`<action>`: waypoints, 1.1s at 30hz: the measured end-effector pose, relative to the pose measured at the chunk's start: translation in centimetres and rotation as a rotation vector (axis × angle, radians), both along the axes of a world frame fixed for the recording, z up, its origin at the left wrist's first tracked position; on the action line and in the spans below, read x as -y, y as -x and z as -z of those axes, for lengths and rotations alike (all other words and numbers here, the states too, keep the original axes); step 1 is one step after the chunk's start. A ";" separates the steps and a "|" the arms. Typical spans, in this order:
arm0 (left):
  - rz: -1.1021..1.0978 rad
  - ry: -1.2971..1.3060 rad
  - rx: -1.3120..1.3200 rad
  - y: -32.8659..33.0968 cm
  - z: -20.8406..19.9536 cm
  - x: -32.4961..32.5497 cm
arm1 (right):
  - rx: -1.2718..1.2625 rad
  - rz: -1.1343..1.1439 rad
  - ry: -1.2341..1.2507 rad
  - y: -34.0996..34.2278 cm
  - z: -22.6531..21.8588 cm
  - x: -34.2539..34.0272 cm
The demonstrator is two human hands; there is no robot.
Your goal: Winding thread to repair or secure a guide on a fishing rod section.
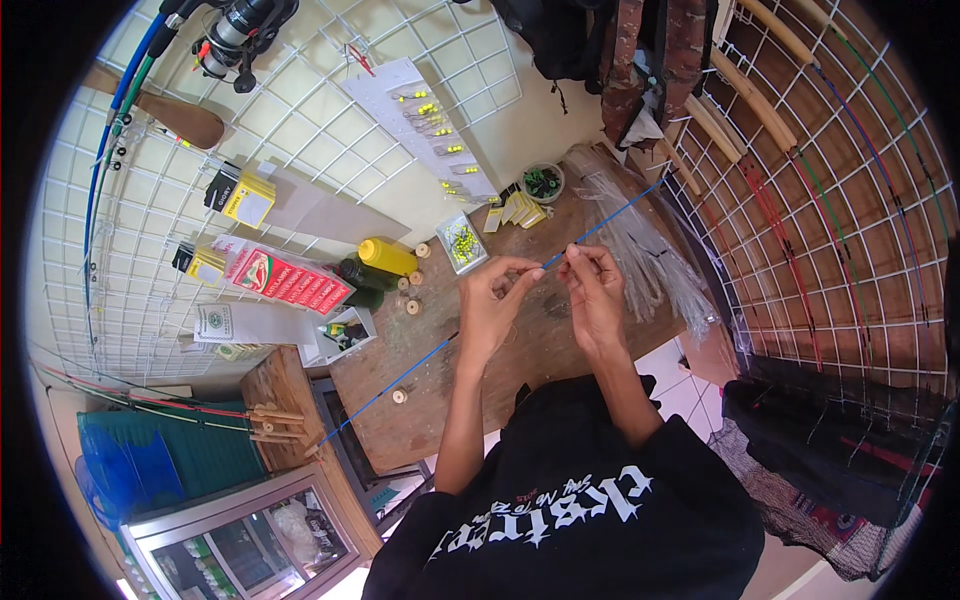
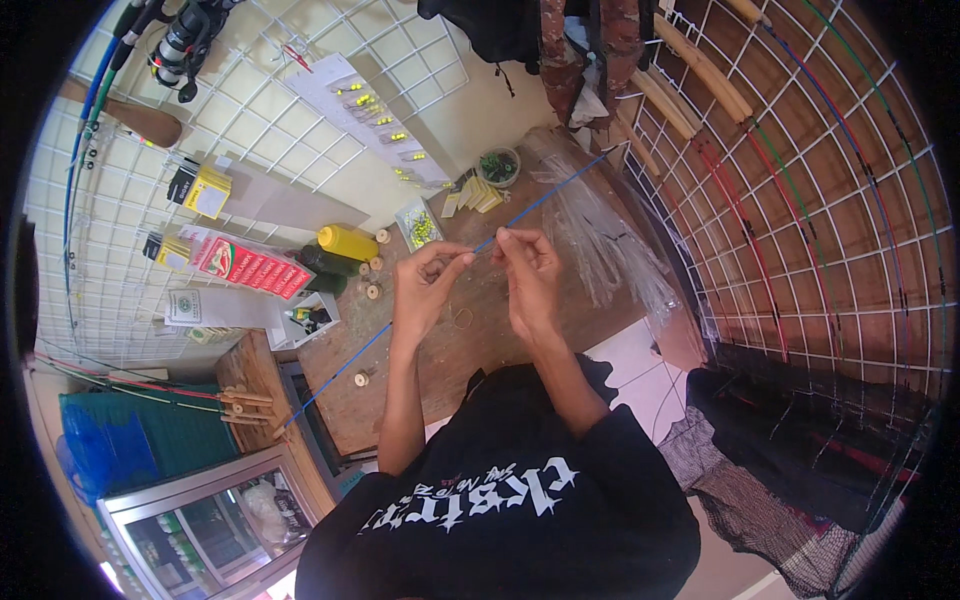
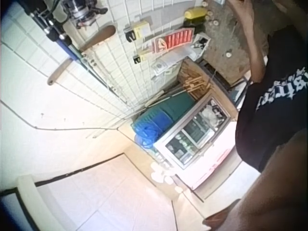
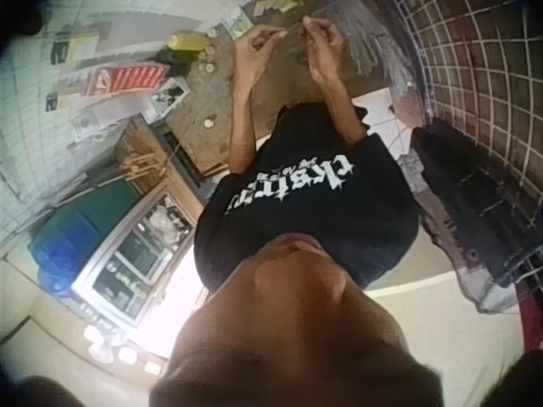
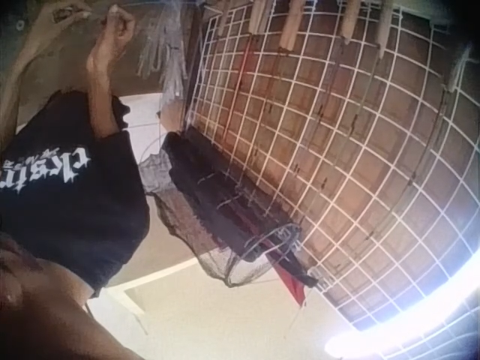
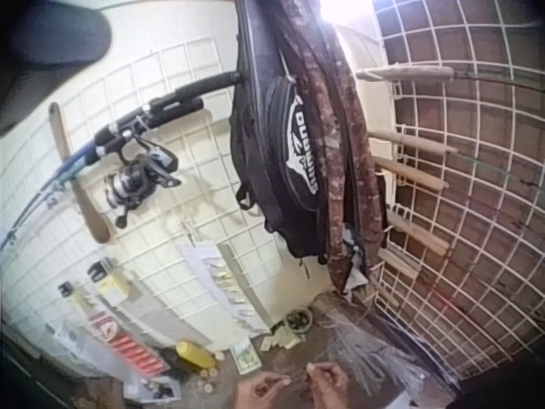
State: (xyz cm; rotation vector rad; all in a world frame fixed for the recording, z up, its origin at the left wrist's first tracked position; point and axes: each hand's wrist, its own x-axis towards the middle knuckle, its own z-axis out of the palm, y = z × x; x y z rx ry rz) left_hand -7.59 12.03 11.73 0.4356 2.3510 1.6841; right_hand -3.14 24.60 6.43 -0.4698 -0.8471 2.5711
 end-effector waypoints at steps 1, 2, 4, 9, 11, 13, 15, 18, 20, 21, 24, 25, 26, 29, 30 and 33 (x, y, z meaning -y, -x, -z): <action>0.000 0.000 0.000 0.0 0.0 0.0 | 0.022 0.035 -0.082 0.0 0.2 0.0; 0.001 -0.003 -0.003 0.0 0.0 0.0 | 0.044 0.070 -0.164 0.0 0.3 0.0; -0.004 -0.006 -0.004 0.0 0.2 0.1 | 0.088 0.083 -0.294 -0.1 0.3 -0.1; -0.011 0.011 0.008 0.1 -0.2 0.1 | -0.016 0.014 -0.083 0.1 0.0 -0.6; -0.021 0.010 0.014 0.2 0.1 0.3 | -0.056 -0.018 -0.005 0.1 0.0 -1.1; -0.024 0.005 0.023 0.3 0.4 0.3 | -0.052 0.017 0.011 0.4 -0.2 -1.8; -0.025 -0.012 0.011 0.4 0.4 0.4 | -0.050 0.053 0.024 0.8 -0.5 -2.8; -0.011 0.007 0.008 0.1 -0.3 0.3 | -0.038 0.101 0.019 1.6 -0.8 -4.6; -0.008 -0.003 -0.009 0.1 0.3 0.4 | -0.114 0.159 0.025 2.4 -0.4 -6.0; -0.005 -0.011 -0.021 0.1 0.6 0.4 | -0.116 0.166 0.017 2.6 -0.4 -6.7; -0.009 0.029 0.004 0.0 0.4 0.6 | -0.114 0.247 -0.001 3.3 -0.6 -8.7; -0.005 0.023 0.001 0.0 0.4 0.7 | -0.125 0.270 0.001 3.6 -0.4 -9.3; -0.005 0.026 0.006 0.1 0.5 0.8 | -0.137 0.293 0.003 3.8 -0.3 -9.7; 0.010 0.028 0.009 0.2 0.7 0.6 | -0.139 0.337 -0.039 4.0 0.0 -10.8; 0.007 0.038 0.003 0.1 0.6 0.7 | -0.143 0.339 -0.042 4.0 0.0 -10.8; 0.006 -0.021 -0.003 0.1 1.1 0.8 | -0.164 0.394 -0.050 4.3 -0.3 -10.5</action>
